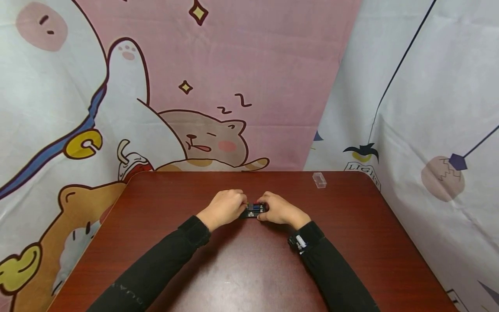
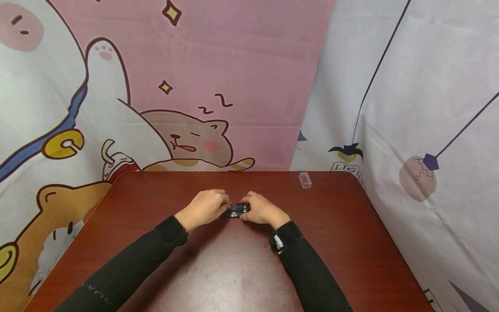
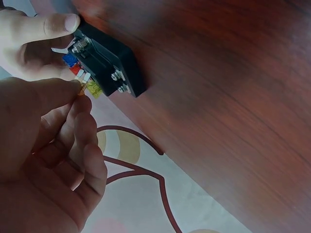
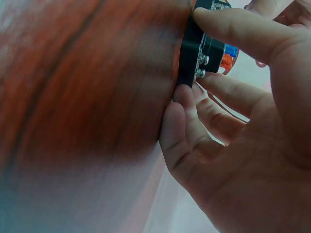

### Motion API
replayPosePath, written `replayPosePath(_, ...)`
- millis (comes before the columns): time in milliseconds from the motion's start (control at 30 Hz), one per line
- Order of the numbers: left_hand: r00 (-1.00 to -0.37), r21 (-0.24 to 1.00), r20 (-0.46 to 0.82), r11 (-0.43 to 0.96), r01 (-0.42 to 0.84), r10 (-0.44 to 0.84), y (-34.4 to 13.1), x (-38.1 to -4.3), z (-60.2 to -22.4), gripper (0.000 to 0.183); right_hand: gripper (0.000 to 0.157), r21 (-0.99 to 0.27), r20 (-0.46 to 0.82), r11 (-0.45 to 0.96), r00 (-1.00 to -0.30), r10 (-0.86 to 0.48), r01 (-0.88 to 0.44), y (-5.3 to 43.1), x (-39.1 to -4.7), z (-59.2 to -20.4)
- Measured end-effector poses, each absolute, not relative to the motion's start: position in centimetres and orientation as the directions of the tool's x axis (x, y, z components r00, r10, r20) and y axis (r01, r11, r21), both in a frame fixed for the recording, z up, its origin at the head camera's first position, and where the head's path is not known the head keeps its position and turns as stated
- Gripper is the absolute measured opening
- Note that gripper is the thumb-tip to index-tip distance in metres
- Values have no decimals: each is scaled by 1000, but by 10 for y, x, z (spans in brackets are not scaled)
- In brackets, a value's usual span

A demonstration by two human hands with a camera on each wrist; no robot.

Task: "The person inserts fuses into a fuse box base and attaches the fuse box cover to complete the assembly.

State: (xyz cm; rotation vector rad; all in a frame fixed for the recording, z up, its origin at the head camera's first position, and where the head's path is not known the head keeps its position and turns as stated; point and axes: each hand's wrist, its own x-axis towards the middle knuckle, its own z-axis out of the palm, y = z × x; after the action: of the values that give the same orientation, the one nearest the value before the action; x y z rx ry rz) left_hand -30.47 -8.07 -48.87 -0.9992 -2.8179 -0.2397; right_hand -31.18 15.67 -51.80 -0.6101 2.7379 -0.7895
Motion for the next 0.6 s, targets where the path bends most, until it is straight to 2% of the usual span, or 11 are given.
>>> replayPosePath(600,-757,78,195,760,646,624,-76,-304,-493,6,47,-542,-91,764,-880,-466,-349,158,-312,-518)
